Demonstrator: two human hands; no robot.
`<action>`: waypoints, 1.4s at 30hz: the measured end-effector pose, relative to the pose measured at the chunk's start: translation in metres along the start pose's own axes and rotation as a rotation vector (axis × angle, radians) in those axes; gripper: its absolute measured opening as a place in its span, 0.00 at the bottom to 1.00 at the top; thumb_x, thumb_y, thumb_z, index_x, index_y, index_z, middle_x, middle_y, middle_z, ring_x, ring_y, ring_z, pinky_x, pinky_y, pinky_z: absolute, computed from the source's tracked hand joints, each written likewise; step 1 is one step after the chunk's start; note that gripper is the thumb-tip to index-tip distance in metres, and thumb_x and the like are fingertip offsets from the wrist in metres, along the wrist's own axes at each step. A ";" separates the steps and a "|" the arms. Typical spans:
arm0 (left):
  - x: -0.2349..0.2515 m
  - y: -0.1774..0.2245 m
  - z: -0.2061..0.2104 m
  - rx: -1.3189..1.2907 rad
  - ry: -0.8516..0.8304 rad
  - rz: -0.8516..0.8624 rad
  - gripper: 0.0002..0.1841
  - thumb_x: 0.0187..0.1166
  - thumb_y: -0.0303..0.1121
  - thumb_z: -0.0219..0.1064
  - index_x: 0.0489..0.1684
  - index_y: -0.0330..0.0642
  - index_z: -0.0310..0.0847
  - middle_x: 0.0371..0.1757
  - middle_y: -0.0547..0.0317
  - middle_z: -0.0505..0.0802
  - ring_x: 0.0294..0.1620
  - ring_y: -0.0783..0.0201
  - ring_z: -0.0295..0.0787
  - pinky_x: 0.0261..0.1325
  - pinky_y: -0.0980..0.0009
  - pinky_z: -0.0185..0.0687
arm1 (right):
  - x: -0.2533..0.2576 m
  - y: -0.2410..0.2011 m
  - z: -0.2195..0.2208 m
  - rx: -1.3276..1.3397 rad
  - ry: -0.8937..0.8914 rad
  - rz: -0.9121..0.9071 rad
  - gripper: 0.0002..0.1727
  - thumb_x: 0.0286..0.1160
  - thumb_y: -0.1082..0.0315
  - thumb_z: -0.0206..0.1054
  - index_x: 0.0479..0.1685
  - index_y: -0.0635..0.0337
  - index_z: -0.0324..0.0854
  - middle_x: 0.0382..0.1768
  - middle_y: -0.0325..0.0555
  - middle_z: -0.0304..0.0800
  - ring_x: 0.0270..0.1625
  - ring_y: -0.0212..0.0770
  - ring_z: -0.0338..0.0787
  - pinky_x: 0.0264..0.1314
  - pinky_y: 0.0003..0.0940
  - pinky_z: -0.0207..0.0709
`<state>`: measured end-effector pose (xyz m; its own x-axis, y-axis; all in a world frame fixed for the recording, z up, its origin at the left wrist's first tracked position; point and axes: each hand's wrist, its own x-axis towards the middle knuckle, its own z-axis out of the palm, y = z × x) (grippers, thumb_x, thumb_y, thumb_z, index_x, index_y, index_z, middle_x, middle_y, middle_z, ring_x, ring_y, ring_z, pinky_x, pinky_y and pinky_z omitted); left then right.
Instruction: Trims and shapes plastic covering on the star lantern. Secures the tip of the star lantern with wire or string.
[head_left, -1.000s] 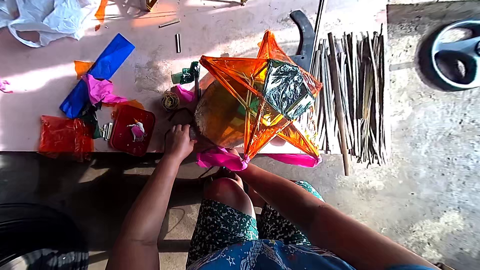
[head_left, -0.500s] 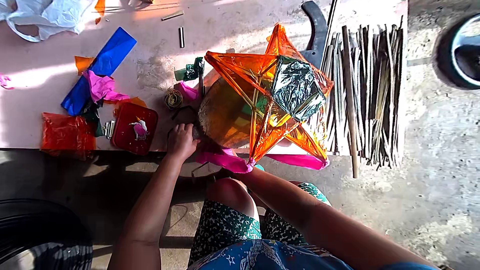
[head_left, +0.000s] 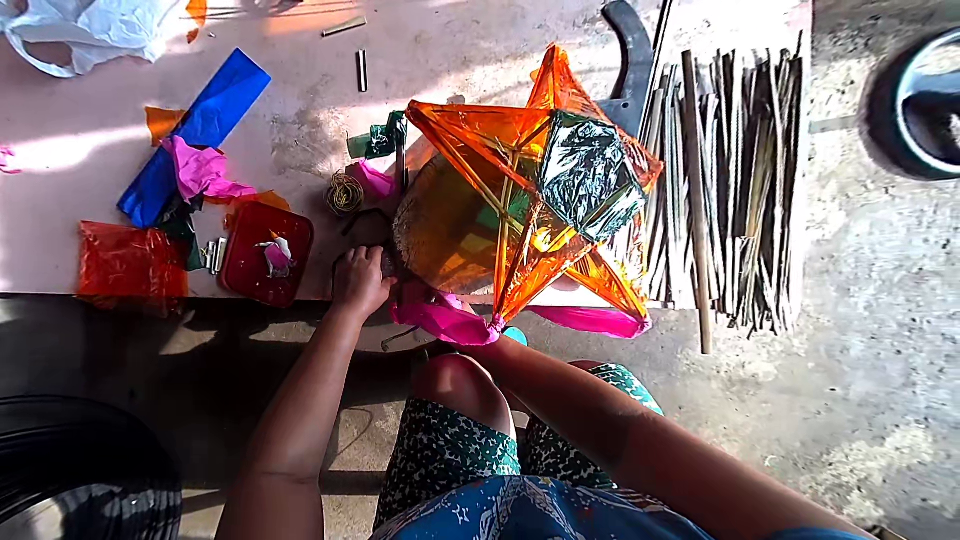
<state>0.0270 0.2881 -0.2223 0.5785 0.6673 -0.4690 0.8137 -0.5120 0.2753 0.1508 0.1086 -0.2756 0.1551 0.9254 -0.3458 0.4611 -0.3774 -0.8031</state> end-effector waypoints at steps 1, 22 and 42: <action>0.001 -0.001 0.002 0.006 -0.002 -0.003 0.34 0.73 0.41 0.79 0.77 0.34 0.75 0.70 0.32 0.84 0.79 0.35 0.74 0.81 0.39 0.66 | 0.009 -0.022 -0.012 0.004 -0.184 0.232 0.19 0.87 0.73 0.58 0.67 0.81 0.77 0.66 0.70 0.84 0.71 0.48 0.83 0.76 0.30 0.69; -0.001 -0.004 0.010 -0.035 0.027 -0.001 0.33 0.73 0.36 0.78 0.77 0.32 0.75 0.70 0.30 0.83 0.78 0.33 0.74 0.81 0.40 0.66 | -0.022 0.022 0.014 0.843 0.237 0.702 0.17 0.81 0.76 0.66 0.66 0.72 0.75 0.54 0.57 0.84 0.54 0.40 0.85 0.57 0.35 0.82; -0.002 0.005 0.006 0.013 -0.011 -0.051 0.34 0.76 0.38 0.77 0.81 0.34 0.72 0.72 0.30 0.82 0.81 0.34 0.72 0.81 0.40 0.68 | -0.040 0.034 -0.022 0.161 -0.293 0.330 0.26 0.76 0.52 0.74 0.60 0.67 0.85 0.56 0.59 0.91 0.61 0.51 0.90 0.72 0.54 0.77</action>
<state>0.0297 0.2811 -0.2251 0.5355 0.6870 -0.4911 0.8414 -0.4843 0.2400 0.1797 0.0593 -0.2788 0.0066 0.7149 -0.6992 0.2838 -0.6718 -0.6842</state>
